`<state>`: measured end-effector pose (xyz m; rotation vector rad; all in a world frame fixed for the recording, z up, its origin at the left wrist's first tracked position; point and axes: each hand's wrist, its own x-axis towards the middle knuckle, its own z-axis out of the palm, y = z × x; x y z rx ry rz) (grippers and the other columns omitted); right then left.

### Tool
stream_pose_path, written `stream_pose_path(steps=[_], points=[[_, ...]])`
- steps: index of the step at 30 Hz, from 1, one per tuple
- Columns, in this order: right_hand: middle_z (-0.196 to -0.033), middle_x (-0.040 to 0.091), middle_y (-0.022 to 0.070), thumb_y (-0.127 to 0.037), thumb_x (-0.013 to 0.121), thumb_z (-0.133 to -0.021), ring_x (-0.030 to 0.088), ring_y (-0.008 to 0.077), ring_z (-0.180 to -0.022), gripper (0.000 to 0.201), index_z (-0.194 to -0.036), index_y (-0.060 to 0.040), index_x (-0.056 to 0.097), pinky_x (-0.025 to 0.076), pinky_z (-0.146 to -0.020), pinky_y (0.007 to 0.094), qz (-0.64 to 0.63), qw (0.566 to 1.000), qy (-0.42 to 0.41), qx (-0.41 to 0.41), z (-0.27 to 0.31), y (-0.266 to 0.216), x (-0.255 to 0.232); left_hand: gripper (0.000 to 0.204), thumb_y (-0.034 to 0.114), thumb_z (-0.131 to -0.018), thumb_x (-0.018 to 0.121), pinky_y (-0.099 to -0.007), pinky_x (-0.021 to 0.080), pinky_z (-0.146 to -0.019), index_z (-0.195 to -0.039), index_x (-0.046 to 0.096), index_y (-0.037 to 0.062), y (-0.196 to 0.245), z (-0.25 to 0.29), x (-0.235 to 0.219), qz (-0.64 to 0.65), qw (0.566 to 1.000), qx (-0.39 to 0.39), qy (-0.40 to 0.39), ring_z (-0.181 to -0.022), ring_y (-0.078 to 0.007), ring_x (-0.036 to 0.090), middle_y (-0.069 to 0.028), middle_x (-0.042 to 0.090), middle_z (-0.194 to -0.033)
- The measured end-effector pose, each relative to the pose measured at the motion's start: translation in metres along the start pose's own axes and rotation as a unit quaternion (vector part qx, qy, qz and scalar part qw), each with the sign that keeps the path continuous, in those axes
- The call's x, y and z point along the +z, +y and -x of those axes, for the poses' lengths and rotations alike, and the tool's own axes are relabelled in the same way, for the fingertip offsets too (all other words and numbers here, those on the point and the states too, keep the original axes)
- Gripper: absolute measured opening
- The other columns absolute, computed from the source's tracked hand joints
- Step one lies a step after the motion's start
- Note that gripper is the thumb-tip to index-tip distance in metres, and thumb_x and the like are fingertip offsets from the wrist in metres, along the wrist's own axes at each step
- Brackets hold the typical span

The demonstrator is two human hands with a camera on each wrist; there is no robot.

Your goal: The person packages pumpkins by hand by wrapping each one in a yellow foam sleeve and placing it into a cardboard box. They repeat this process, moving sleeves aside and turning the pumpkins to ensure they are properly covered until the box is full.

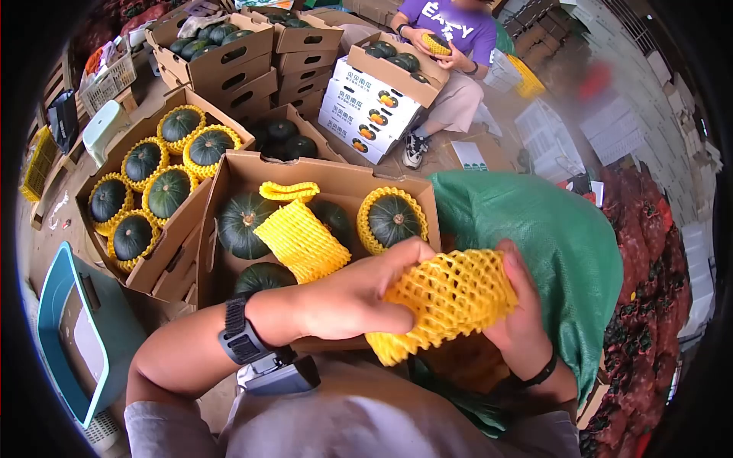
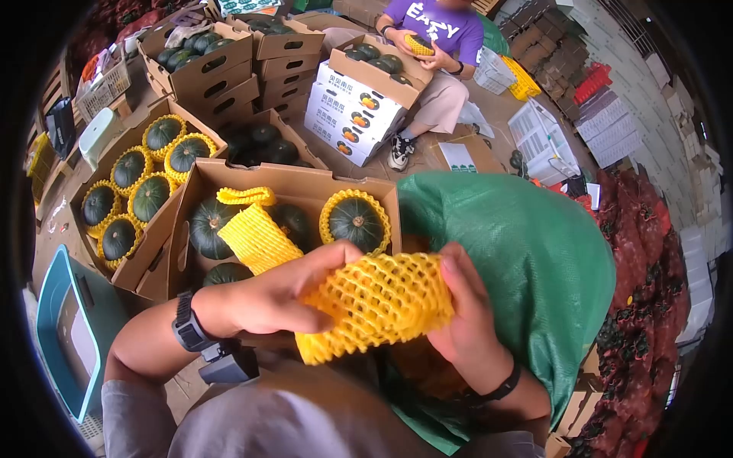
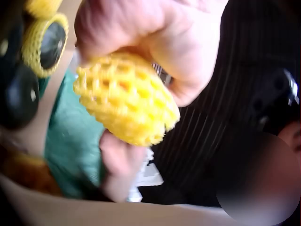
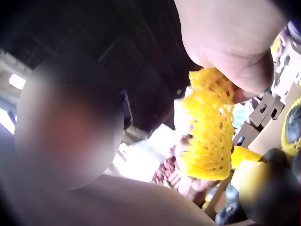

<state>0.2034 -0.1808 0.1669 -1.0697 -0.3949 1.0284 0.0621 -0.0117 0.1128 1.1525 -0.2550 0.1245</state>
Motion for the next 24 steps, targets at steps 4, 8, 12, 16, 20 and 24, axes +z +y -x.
stream_pose_path(steps=[4, 8, 12, 16, 20, 24], points=[[-0.116, 0.056, 0.0095, -0.014, 0.055, -0.095, 0.054, 0.0125, -0.105, 0.065, -0.145, -0.0070, 0.014, 0.043, -0.093, 0.0303, 0.372, 0.907, -0.074, 0.181, 0.031, 0.008, -0.026, 0.038, 0.018, -0.083, 0.060, -0.0400, 0.048, -0.083, -0.114, 0.056, -0.0028, -0.017, -0.018, -0.019, -0.466, 0.848, -0.223, 0.119, -0.094, -0.0359, 0.062, -0.0232, 0.063, -0.097], [-0.134, 0.044, 0.0105, -0.006, 0.051, -0.093, 0.049, 0.0182, -0.120, 0.075, -0.150, -0.0154, 0.004, 0.043, -0.099, 0.0342, 0.323, 0.893, -0.060, 0.308, 0.016, 0.025, -0.031, 0.048, 0.036, -0.088, 0.051, -0.0430, 0.047, -0.086, -0.110, 0.062, -0.0050, -0.039, -0.051, -0.016, -0.484, 0.794, -0.367, -0.011, -0.101, -0.0386, 0.060, -0.0262, 0.063, -0.104], [-0.143, 0.036, 0.0089, 0.003, 0.043, -0.087, 0.043, 0.0236, -0.128, 0.075, -0.150, -0.0192, 0.008, 0.041, -0.103, 0.0406, 0.084, 0.939, 0.007, 0.334, -0.007, 0.067, -0.038, 0.051, 0.039, -0.087, 0.050, -0.0423, 0.046, -0.090, -0.112, 0.061, -0.0037, -0.053, -0.052, -0.017, -0.478, 0.798, -0.366, 0.034, -0.104, -0.0380, 0.060, -0.0277, 0.062, -0.107], [-0.148, 0.030, 0.0098, 0.001, 0.038, -0.085, 0.040, 0.0260, -0.132, 0.071, -0.150, -0.0126, 0.013, 0.034, -0.108, 0.0397, 0.095, 0.987, -0.018, 0.127, -0.001, 0.075, -0.033, 0.053, 0.036, -0.084, 0.057, -0.0413, 0.043, -0.096, -0.123, 0.054, -0.0004, -0.032, -0.029, -0.019, -0.447, 0.833, -0.281, 0.165, -0.115, -0.0373, 0.053, -0.0280, 0.052, -0.126], [-0.140, 0.041, 0.0146, -0.006, 0.035, -0.090, 0.044, 0.0251, -0.127, 0.050, -0.139, 0.0029, 0.033, 0.032, -0.107, 0.0363, 0.329, 0.933, -0.006, -0.149, -0.002, 0.061, -0.018, 0.039, 0.018, -0.092, 0.050, -0.0346, 0.042, -0.099, -0.128, 0.051, 0.0017, -0.007, -0.006, -0.007, -0.234, 0.956, -0.037, 0.174, -0.118, -0.0205, 0.053, -0.0163, 0.054, -0.129], [-0.116, 0.062, 0.0115, -0.017, 0.035, -0.098, 0.057, 0.0218, -0.109, 0.036, -0.118, 0.0056, 0.055, 0.043, -0.094, 0.0320, 0.276, 0.945, 0.091, -0.152, -0.016, 0.056, -0.022, 0.031, 0.020, -0.097, 0.049, -0.0235, 0.045, -0.088, -0.119, 0.057, 0.0003, -0.005, -0.007, -0.001, 0.141, 0.965, -0.067, 0.209, -0.097, -0.0080, 0.058, -0.0016, 0.064, -0.105]])
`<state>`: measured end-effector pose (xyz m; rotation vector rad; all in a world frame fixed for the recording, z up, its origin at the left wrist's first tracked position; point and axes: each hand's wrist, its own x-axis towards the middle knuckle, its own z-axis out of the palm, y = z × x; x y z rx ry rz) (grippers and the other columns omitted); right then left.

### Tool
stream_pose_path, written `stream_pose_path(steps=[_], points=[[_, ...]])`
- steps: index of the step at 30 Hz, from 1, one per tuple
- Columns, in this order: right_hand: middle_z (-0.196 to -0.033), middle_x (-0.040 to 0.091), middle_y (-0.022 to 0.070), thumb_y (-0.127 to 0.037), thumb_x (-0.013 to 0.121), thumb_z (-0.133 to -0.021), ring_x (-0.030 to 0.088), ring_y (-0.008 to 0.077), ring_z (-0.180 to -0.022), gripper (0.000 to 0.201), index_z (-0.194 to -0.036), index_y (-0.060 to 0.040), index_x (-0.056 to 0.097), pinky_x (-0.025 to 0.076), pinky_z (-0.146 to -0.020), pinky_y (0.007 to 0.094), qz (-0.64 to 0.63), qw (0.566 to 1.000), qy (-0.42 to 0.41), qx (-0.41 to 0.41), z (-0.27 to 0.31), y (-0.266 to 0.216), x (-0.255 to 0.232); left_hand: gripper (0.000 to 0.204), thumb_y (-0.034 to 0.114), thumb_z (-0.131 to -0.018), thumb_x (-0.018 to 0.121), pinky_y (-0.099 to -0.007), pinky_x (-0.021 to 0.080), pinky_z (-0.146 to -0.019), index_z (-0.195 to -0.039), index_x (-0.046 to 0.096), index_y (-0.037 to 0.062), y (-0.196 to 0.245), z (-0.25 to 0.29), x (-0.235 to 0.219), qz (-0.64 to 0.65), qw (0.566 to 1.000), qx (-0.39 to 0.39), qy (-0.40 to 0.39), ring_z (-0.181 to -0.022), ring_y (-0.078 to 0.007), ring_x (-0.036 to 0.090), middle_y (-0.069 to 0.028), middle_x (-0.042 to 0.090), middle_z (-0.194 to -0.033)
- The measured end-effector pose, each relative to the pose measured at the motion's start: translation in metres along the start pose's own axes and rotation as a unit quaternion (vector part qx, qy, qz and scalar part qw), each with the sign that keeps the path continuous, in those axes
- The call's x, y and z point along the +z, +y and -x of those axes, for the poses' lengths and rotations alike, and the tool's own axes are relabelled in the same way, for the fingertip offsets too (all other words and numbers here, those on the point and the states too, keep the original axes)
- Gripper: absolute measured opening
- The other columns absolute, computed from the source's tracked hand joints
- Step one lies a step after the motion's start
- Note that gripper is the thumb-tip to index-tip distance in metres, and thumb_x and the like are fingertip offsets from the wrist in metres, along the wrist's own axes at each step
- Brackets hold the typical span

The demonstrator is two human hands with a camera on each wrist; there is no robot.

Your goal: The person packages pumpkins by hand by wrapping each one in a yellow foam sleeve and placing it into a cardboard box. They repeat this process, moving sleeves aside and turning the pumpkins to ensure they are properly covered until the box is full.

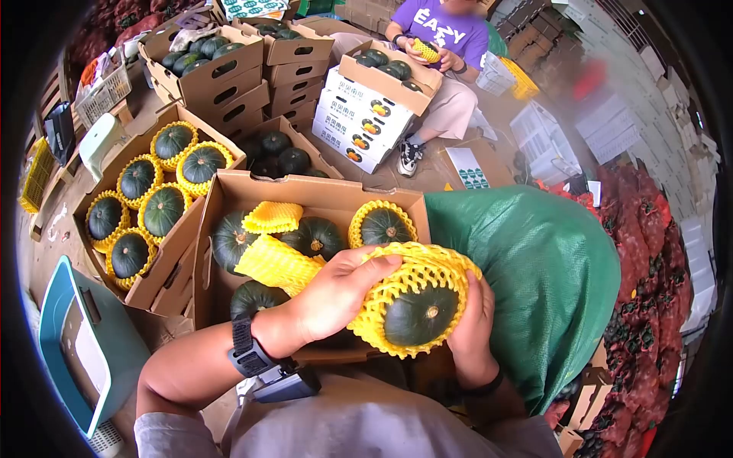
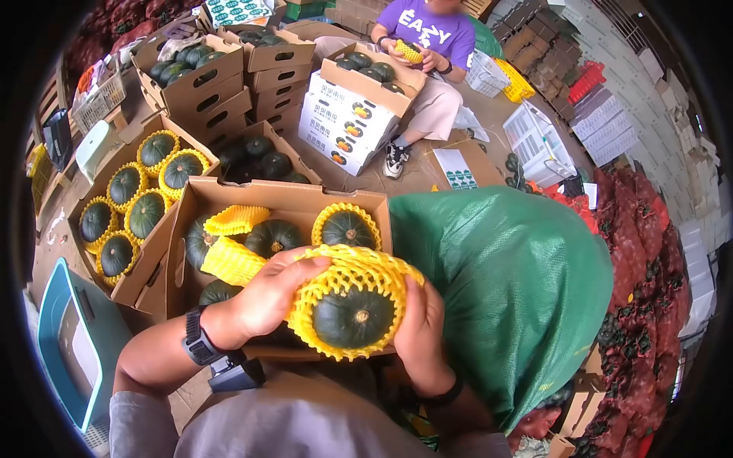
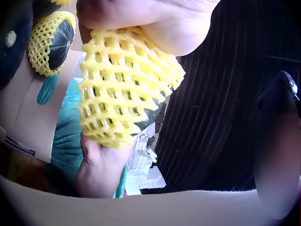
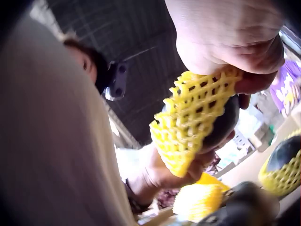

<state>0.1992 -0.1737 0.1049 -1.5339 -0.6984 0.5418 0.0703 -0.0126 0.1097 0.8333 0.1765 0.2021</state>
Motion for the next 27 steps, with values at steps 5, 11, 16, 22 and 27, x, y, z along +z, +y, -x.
stream_pose_path(steps=[5, 11, 16, 22, 27], points=[[-0.113, 0.063, 0.0145, -0.033, 0.032, -0.095, 0.058, 0.0229, -0.108, 0.049, -0.114, 0.0037, 0.058, 0.044, -0.095, 0.0371, -0.341, 0.906, -0.047, 0.246, -0.006, -0.003, 0.008, 0.044, 0.027, -0.097, 0.046, -0.0278, 0.039, -0.094, -0.131, 0.047, -0.0002, -0.007, 0.002, -0.002, -0.193, 0.971, 0.134, 0.053, -0.102, -0.0153, 0.052, -0.0074, 0.053, -0.107], [-0.093, 0.058, 0.0110, -0.015, 0.050, -0.091, 0.056, 0.0179, -0.092, 0.014, -0.096, -0.0022, 0.055, 0.037, -0.098, 0.0357, -0.042, 0.971, 0.045, -0.230, -0.009, -0.010, 0.017, 0.061, 0.040, -0.099, 0.045, -0.0344, 0.033, -0.104, -0.147, 0.026, 0.0078, -0.012, 0.001, -0.002, -0.245, 0.967, 0.005, 0.062, -0.117, -0.0196, 0.045, -0.0137, 0.047, -0.127], [-0.137, 0.040, 0.0117, -0.013, 0.067, -0.085, 0.040, 0.0207, -0.127, 0.071, -0.143, -0.0022, 0.028, 0.031, -0.107, 0.0348, -0.261, 0.958, -0.109, 0.054, -0.010, -0.004, 0.025, 0.066, 0.013, -0.092, 0.062, -0.0311, 0.039, -0.100, -0.146, 0.025, 0.0066, -0.021, 0.001, -0.006, -0.184, 0.946, 0.213, 0.162, -0.114, -0.0165, 0.050, -0.0140, 0.054, -0.123], [-0.135, 0.043, 0.0131, -0.015, 0.068, -0.083, 0.041, 0.0205, -0.125, 0.069, -0.140, 0.0004, 0.031, 0.031, -0.107, 0.0347, -0.185, 0.977, -0.098, -0.040, -0.006, -0.006, 0.023, 0.049, 0.025, -0.096, 0.055, -0.0289, 0.040, -0.099, -0.135, 0.040, -0.0002, -0.019, 0.003, -0.007, -0.032, 0.993, 0.084, 0.073, -0.113, -0.0131, 0.050, -0.0084, 0.056, -0.121], [-0.135, 0.043, 0.0133, -0.019, 0.066, -0.087, 0.040, 0.0198, -0.126, 0.068, -0.141, 0.0001, 0.029, 0.032, -0.107, 0.0350, -0.095, 0.986, -0.133, -0.044, -0.016, 0.004, 0.017, 0.046, 0.034, -0.099, 0.048, -0.0285, 0.040, -0.099, -0.132, 0.044, 0.0017, -0.028, 0.004, -0.011, -0.092, 0.986, 0.101, 0.099, -0.112, -0.0128, 0.052, -0.0058, 0.056, -0.122]])
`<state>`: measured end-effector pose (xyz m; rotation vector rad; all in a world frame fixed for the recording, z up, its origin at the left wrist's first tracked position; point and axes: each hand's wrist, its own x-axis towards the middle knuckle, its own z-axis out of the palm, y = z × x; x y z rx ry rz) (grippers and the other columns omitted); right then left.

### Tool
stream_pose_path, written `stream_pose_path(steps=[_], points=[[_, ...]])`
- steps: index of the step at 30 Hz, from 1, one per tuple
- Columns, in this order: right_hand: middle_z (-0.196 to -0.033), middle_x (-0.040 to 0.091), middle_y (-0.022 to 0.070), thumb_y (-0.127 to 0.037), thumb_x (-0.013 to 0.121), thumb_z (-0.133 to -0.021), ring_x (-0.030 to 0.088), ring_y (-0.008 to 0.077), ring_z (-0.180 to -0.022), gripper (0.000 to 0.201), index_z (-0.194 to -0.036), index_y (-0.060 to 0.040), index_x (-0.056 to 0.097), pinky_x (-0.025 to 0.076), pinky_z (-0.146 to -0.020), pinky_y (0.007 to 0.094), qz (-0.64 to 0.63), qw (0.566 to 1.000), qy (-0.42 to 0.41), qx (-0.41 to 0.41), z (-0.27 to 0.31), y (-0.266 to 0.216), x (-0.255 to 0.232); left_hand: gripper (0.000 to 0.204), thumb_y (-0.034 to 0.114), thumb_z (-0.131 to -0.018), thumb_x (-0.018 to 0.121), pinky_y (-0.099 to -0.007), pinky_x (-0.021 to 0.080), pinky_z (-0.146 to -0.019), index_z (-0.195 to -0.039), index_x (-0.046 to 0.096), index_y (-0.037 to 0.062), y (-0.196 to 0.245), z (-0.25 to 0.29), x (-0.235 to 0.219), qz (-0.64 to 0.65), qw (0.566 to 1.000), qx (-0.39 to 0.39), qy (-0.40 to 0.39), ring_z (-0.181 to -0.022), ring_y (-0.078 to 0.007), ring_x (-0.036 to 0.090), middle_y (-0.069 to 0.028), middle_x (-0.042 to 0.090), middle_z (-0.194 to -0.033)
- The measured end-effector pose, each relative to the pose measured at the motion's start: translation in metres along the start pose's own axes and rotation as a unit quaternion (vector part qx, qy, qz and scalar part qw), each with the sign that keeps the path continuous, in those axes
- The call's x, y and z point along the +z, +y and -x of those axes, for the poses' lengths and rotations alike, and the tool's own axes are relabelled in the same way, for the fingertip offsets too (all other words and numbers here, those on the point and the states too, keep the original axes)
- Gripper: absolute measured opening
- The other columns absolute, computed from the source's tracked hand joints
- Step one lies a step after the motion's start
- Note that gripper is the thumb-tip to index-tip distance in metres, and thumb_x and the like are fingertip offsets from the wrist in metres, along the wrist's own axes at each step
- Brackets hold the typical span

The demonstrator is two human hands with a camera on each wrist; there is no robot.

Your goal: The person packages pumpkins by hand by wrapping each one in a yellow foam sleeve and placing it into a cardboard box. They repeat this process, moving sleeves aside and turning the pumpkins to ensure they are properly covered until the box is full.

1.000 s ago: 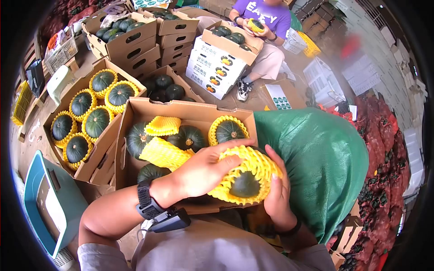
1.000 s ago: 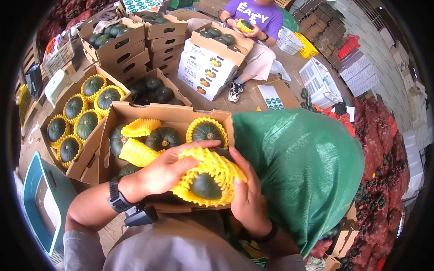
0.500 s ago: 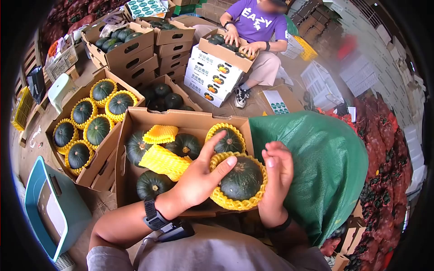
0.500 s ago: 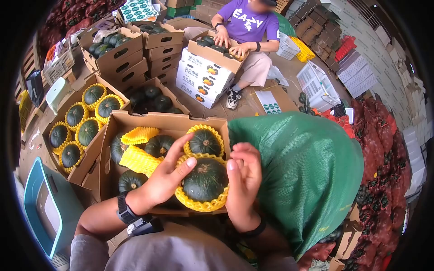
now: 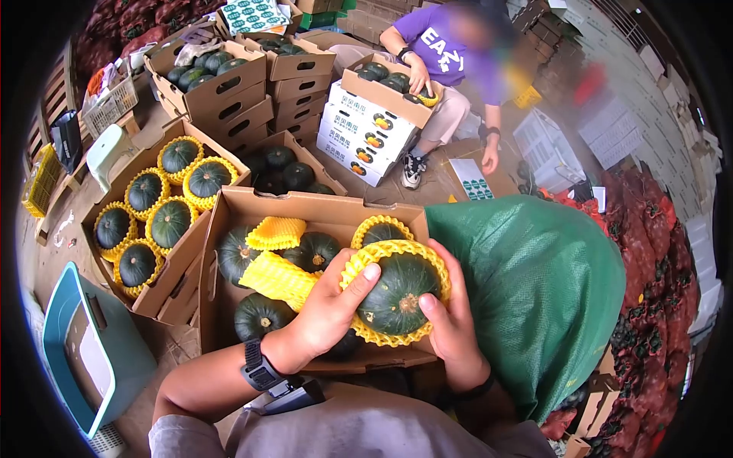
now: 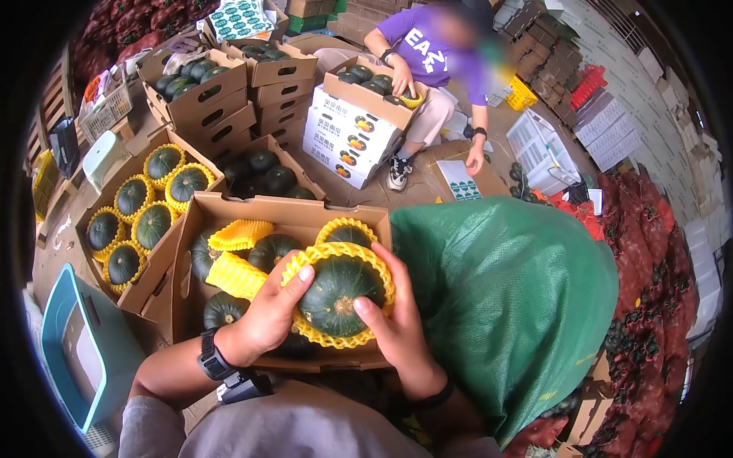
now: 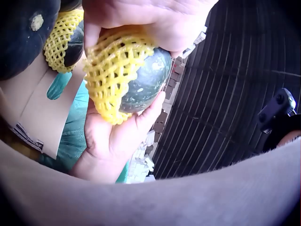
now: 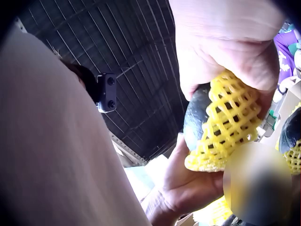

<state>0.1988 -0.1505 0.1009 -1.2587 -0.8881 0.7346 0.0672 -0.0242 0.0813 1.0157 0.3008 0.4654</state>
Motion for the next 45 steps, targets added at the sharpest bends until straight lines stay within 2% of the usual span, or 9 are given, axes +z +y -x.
stream_pose_path(steps=[5, 9, 12, 17, 28, 32, 36, 40, 45], points=[[-0.138, 0.042, 0.0117, -0.027, 0.061, -0.092, 0.040, 0.0175, -0.126, 0.065, -0.142, -0.0008, 0.029, 0.033, -0.106, 0.0357, -0.389, 0.906, -0.035, 0.159, 0.001, 0.009, -0.002, 0.045, 0.036, -0.100, 0.045, -0.0313, 0.040, -0.099, -0.131, 0.043, 0.0035, -0.002, -0.001, 0.001, 0.199, 0.979, -0.006, -0.034, -0.114, -0.0144, 0.050, -0.0077, 0.054, -0.125], [-0.135, 0.045, 0.0136, -0.028, 0.064, -0.090, 0.043, 0.0242, -0.125, 0.060, -0.137, 0.0006, 0.040, 0.033, -0.104, 0.0393, 0.046, 0.998, 0.035, 0.016, -0.013, -0.011, 0.021, 0.045, 0.038, -0.098, 0.049, -0.0316, 0.039, -0.099, -0.130, 0.041, 0.0063, -0.012, -0.010, 0.006, 0.159, 0.987, -0.001, 0.028, -0.113, -0.0153, 0.049, -0.0081, 0.052, -0.123], [-0.130, 0.046, 0.0189, -0.027, 0.083, -0.069, 0.043, 0.0314, -0.123, 0.084, -0.136, -0.0011, 0.040, 0.034, -0.102, 0.0410, 0.455, 0.870, 0.009, -0.190, -0.009, -0.014, 0.033, 0.042, 0.036, -0.098, 0.051, -0.0278, 0.039, -0.097, -0.127, 0.042, 0.0066, -0.016, -0.009, 0.001, 0.009, 0.998, 0.052, 0.046, -0.109, -0.0127, 0.048, -0.0057, 0.054, -0.116], [-0.133, 0.044, 0.0136, -0.025, 0.082, -0.065, 0.047, 0.0234, -0.122, 0.095, -0.141, -0.0026, 0.030, 0.038, -0.104, 0.0367, -0.230, 0.966, -0.046, 0.106, -0.015, -0.020, 0.006, 0.045, 0.028, -0.096, 0.055, -0.0316, 0.037, -0.102, -0.132, 0.040, 0.0053, 0.003, 0.000, 0.001, 0.264, 0.961, -0.085, -0.017, -0.115, -0.0159, 0.049, -0.0071, 0.053, -0.124], [-0.141, 0.036, 0.0173, -0.020, 0.067, -0.084, 0.038, 0.0248, -0.130, 0.081, -0.145, 0.0004, 0.017, 0.030, -0.109, 0.0379, -0.051, 0.997, 0.005, -0.066, -0.012, 0.009, 0.019, 0.072, 0.017, -0.084, 0.072, -0.0328, 0.039, -0.102, -0.139, 0.027, 0.0045, -0.001, -0.006, 0.003, 0.057, 0.985, 0.154, 0.061, -0.117, -0.0173, 0.047, -0.0106, 0.047, -0.126], [-0.142, 0.034, 0.0177, -0.031, 0.063, -0.085, 0.037, 0.0257, -0.131, 0.084, -0.146, 0.0013, 0.015, 0.029, -0.109, 0.0390, -0.139, 0.988, 0.032, -0.067, -0.012, -0.003, 0.027, 0.084, 0.035, -0.085, 0.067, -0.0377, 0.031, -0.109, -0.147, 0.018, 0.0080, -0.002, -0.006, -0.009, 0.145, 0.978, 0.112, -0.104, -0.134, -0.0211, 0.034, -0.0129, 0.038, -0.142], [-0.146, 0.023, 0.0282, -0.041, 0.067, -0.082, 0.030, 0.0396, -0.135, 0.094, -0.146, 0.0023, 0.015, 0.026, -0.111, 0.0446, 0.419, 0.886, -0.074, -0.183, -0.029, -0.017, -0.008, 0.083, 0.041, -0.084, 0.066, -0.0399, 0.030, -0.110, -0.147, 0.021, 0.0092, 0.012, -0.005, -0.013, 0.302, 0.943, -0.040, -0.135, -0.134, -0.0230, 0.035, -0.0103, 0.035, -0.146], [-0.146, 0.015, 0.0344, -0.036, 0.084, -0.064, 0.028, 0.0513, -0.132, 0.104, -0.146, -0.0090, 0.025, 0.032, -0.106, 0.0516, 0.476, 0.837, -0.141, -0.231, -0.017, -0.036, 0.006, 0.078, 0.033, -0.090, 0.062, -0.0380, 0.035, -0.106, -0.147, 0.015, 0.0096, 0.015, -0.001, 0.000, 0.108, 0.988, -0.052, -0.096, -0.132, -0.0203, 0.036, -0.0115, 0.037, -0.142], [-0.136, 0.040, 0.0197, -0.039, 0.086, -0.059, 0.044, 0.0319, -0.125, 0.110, -0.142, -0.0025, 0.024, 0.041, -0.102, 0.0432, 0.088, 0.988, -0.122, -0.039, -0.023, -0.013, -0.052, 0.085, 0.047, -0.094, 0.052, -0.0340, 0.041, -0.098, -0.150, 0.002, 0.0067, 0.031, 0.001, -0.009, -0.051, 0.962, -0.132, -0.236, -0.121, -0.0226, 0.047, -0.0172, 0.041, -0.135]])
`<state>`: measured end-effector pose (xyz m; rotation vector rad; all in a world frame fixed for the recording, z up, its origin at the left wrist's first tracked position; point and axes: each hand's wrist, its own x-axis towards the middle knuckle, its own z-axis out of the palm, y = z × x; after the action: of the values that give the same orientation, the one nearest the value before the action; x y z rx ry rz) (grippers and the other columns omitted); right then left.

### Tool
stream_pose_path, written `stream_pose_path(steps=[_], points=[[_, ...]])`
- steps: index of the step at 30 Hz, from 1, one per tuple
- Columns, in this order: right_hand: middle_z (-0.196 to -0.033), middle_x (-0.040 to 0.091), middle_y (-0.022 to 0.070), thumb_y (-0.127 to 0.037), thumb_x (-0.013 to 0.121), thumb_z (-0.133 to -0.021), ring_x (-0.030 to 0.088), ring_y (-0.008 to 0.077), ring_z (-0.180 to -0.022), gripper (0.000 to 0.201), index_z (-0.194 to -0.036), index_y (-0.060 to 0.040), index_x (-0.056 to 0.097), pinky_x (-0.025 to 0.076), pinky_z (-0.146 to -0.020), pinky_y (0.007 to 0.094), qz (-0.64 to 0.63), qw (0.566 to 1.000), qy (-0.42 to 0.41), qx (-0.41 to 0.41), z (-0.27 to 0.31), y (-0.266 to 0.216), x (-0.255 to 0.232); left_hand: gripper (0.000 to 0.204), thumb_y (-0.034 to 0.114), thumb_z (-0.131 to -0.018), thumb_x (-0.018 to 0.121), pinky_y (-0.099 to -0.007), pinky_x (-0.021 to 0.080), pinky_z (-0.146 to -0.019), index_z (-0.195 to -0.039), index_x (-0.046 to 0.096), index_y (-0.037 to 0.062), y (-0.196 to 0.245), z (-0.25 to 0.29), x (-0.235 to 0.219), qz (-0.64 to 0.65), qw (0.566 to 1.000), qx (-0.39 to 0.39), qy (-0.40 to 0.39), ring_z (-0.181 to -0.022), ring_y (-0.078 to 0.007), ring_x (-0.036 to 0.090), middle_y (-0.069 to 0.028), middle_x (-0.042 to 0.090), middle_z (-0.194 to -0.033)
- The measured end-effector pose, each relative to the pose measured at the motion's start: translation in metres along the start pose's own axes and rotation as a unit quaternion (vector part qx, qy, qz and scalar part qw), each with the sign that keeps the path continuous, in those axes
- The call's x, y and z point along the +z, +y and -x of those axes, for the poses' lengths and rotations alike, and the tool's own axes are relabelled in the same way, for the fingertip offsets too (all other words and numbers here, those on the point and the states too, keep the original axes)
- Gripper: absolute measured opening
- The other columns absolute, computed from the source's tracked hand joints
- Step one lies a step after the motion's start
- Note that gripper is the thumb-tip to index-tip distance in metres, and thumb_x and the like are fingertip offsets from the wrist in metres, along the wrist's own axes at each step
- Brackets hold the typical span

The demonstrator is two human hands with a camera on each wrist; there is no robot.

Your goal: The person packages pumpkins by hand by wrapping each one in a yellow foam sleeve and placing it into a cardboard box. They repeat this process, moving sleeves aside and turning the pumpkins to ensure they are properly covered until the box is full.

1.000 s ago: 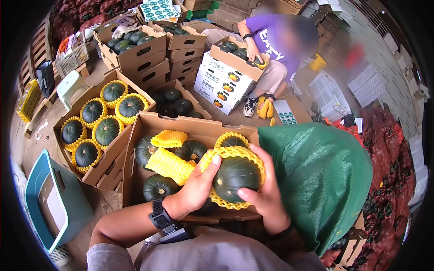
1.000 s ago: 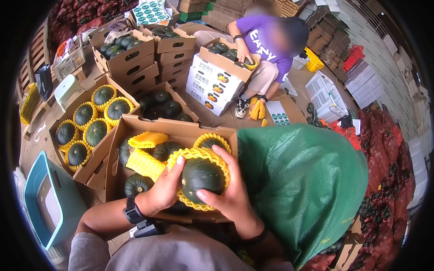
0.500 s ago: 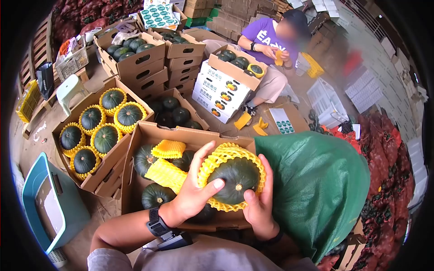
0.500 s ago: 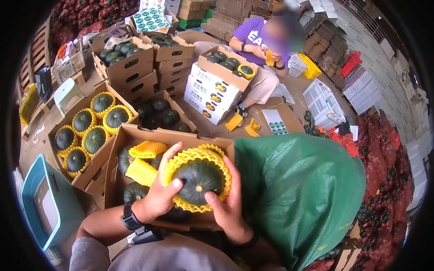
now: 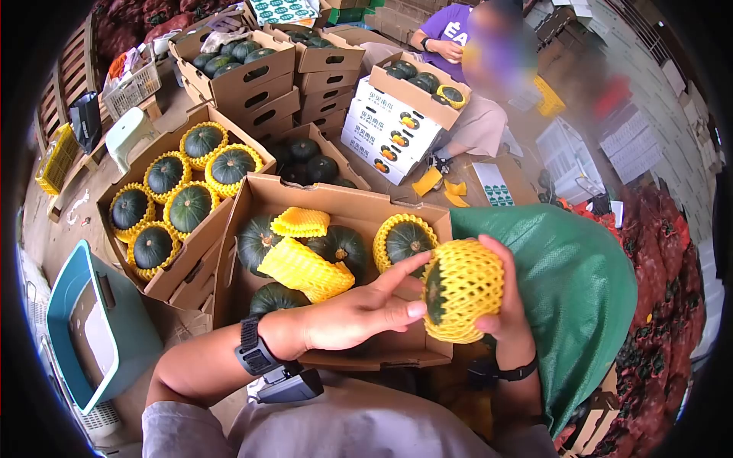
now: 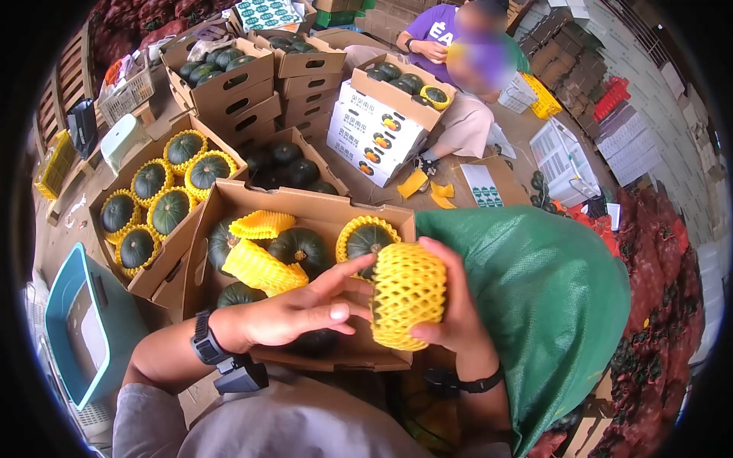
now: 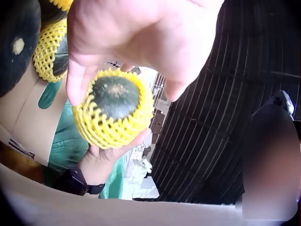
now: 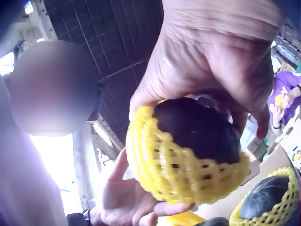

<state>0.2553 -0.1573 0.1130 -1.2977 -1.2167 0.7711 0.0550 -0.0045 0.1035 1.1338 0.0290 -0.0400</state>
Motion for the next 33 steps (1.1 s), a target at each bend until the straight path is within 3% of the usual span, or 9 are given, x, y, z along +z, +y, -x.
stream_pose_path(steps=[3, 7, 9, 16, 19, 22, 25, 29, 33], points=[[-0.132, 0.043, 0.0180, -0.039, 0.086, -0.060, 0.047, 0.0293, -0.122, 0.114, -0.144, -0.0012, 0.019, 0.041, -0.103, 0.0415, -0.180, 0.980, 0.073, 0.034, 0.004, -0.003, 0.001, 0.060, 0.041, -0.087, 0.063, -0.0343, 0.045, -0.090, -0.132, 0.047, 0.0053, 0.008, -0.007, 0.000, -0.259, 0.965, -0.041, 0.010, -0.105, -0.0241, 0.056, -0.0129, 0.055, -0.122], [-0.128, 0.045, 0.0138, -0.038, 0.082, -0.060, 0.044, 0.0286, -0.122, 0.091, -0.136, -0.0066, 0.042, 0.036, -0.103, 0.0408, 0.009, 0.998, -0.054, 0.017, 0.000, 0.002, 0.001, 0.041, 0.039, -0.070, 0.074, -0.0342, 0.035, -0.089, -0.102, 0.065, 0.0136, -0.006, -0.001, 0.001, -0.812, 0.577, 0.004, -0.084, -0.108, -0.0177, 0.047, 0.0000, 0.057, -0.107], [-0.121, 0.048, 0.0114, -0.036, 0.080, -0.059, 0.047, 0.0295, -0.115, 0.075, -0.127, -0.0156, 0.055, 0.036, -0.097, 0.0411, 0.407, 0.892, -0.196, -0.030, -0.003, -0.017, 0.018, 0.042, 0.041, -0.069, 0.074, -0.0341, 0.034, -0.090, -0.101, 0.064, 0.0152, -0.007, 0.005, -0.002, -0.809, 0.579, -0.021, -0.095, -0.105, -0.0177, 0.048, 0.0020, 0.056, -0.102], [-0.124, 0.046, 0.0169, -0.038, 0.079, -0.063, 0.043, 0.0325, -0.118, 0.067, -0.124, -0.0221, 0.057, 0.041, -0.089, 0.0458, 0.574, 0.781, -0.223, 0.100, -0.008, 0.020, 0.065, 0.046, 0.031, -0.069, 0.075, -0.0350, 0.034, -0.091, -0.109, 0.064, 0.0130, 0.010, 0.026, -0.009, -0.775, 0.624, -0.047, -0.086, -0.108, -0.0192, 0.049, -0.0001, 0.058, -0.108], [-0.132, 0.041, 0.0177, -0.041, 0.078, -0.067, 0.038, 0.0337, -0.126, 0.071, -0.130, -0.0219, 0.052, 0.040, -0.094, 0.0486, 0.552, 0.807, -0.210, 0.014, 0.006, 0.020, 0.055, 0.048, 0.023, -0.069, 0.074, -0.0366, 0.038, -0.092, -0.115, 0.063, 0.0123, 0.037, 0.040, -0.016, -0.701, 0.705, 0.090, 0.066, -0.109, -0.0213, 0.050, -0.0024, 0.058, -0.110], [-0.137, 0.038, 0.0165, -0.040, 0.076, -0.072, 0.042, 0.0348, -0.125, 0.070, -0.134, -0.0223, 0.049, 0.041, -0.097, 0.0476, 0.519, 0.814, -0.256, 0.050, 0.005, -0.007, 0.039, 0.044, 0.017, -0.069, 0.073, -0.0379, 0.042, -0.090, -0.112, 0.064, 0.0130, 0.044, 0.063, -0.036, -0.814, 0.564, -0.040, 0.136, -0.103, -0.0228, 0.054, -0.0042, 0.059, -0.105], [-0.134, 0.045, 0.0170, -0.038, 0.070, -0.079, 0.053, 0.0315, -0.116, 0.064, -0.135, -0.0139, 0.047, 0.044, -0.094, 0.0431, 0.404, 0.883, -0.238, 0.015, -0.002, -0.019, 0.034, 0.041, 0.013, -0.068, 0.072, -0.0374, 0.046, -0.085, -0.108, 0.064, 0.0122, 0.033, 0.065, -0.047, -0.816, 0.572, -0.049, 0.063, -0.091, -0.0244, 0.059, -0.0058, 0.061, -0.097], [-0.124, 0.055, 0.0122, -0.045, 0.038, -0.099, 0.057, 0.0174, -0.102, 0.056, -0.130, 0.0011, 0.047, 0.045, -0.084, 0.0307, -0.181, 0.980, 0.030, 0.080, -0.017, -0.023, 0.063, 0.024, 0.015, -0.082, 0.068, -0.0394, 0.051, -0.065, -0.103, 0.060, 0.0077, 0.046, 0.056, -0.007, -0.547, 0.807, 0.116, 0.191, -0.074, -0.0336, 0.063, -0.0120, 0.062, -0.087], [-0.100, 0.062, 0.0066, -0.038, 0.044, -0.100, 0.058, 0.0120, -0.089, 0.047, -0.119, 0.0045, 0.054, 0.045, -0.080, 0.0252, -0.009, 0.999, -0.029, 0.037, -0.018, -0.017, 0.068, 0.021, 0.029, -0.089, 0.062, -0.0413, 0.048, -0.053, -0.100, 0.057, 0.0115, 0.035, 0.045, 0.003, -0.515, 0.816, 0.146, 0.218, -0.061, -0.0326, 0.062, -0.0107, 0.061, -0.068]])
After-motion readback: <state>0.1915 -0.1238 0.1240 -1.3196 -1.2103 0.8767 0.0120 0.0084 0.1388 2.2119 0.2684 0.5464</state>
